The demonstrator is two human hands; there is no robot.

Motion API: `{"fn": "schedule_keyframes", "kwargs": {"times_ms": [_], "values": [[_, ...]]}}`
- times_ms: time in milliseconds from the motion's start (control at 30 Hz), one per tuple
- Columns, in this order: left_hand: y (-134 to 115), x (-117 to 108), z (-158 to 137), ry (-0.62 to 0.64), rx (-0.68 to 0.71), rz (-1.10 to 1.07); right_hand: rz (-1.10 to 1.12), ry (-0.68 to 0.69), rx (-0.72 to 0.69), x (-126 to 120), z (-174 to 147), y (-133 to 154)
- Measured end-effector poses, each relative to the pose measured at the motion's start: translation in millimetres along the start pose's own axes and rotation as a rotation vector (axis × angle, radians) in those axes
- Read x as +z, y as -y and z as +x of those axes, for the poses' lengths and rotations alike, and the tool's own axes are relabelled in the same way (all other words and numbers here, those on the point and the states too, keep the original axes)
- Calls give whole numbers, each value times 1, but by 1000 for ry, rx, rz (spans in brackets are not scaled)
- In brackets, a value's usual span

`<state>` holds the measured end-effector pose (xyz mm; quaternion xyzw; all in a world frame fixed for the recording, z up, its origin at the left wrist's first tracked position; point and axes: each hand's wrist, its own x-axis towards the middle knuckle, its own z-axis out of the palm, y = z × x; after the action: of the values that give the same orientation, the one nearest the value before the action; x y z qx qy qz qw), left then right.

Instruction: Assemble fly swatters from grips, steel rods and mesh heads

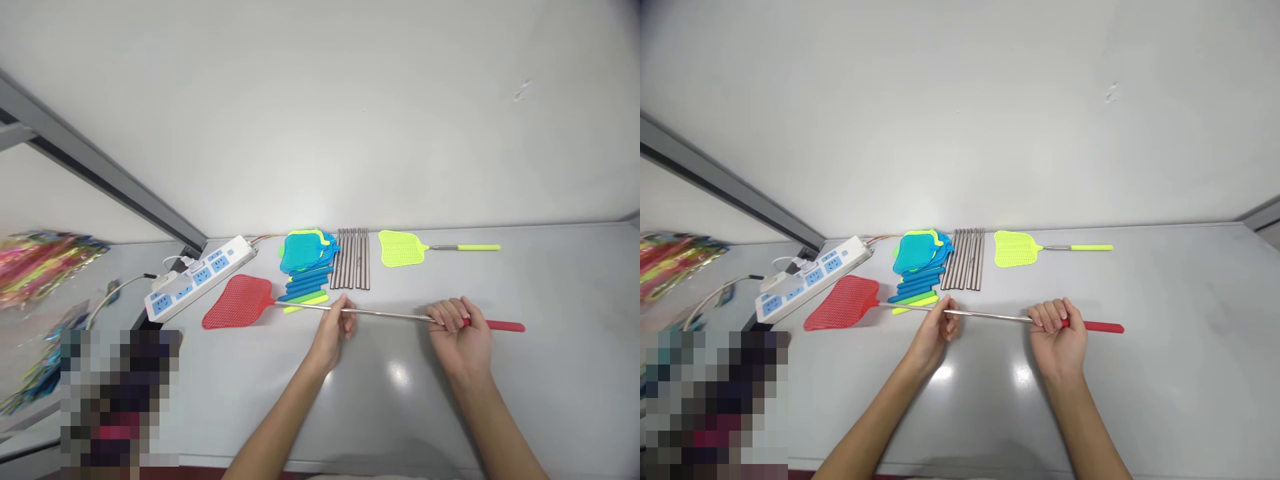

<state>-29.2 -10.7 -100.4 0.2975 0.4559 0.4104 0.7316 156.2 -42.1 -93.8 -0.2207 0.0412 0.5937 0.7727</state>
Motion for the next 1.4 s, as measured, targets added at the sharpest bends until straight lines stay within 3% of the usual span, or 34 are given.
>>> {"fn": "schedule_keyframes", "kwargs": {"times_ms": [167,433,767,1100,1400], "values": [[-8,-8,6,-80,104,-196,-37,20,-28,-4,3,7],[-18,-7,1,90,61,-508,-25,-6,33,-5,5,3],[-9,10,-13,236,-68,-541,-34,17,90,-5,3,-11],[3,10,-12,155,-54,-680,-85,-2,47,-5,0,-21],[8,13,-16,134,-26,-638,-57,-20,56,-6,-1,-24]]}}
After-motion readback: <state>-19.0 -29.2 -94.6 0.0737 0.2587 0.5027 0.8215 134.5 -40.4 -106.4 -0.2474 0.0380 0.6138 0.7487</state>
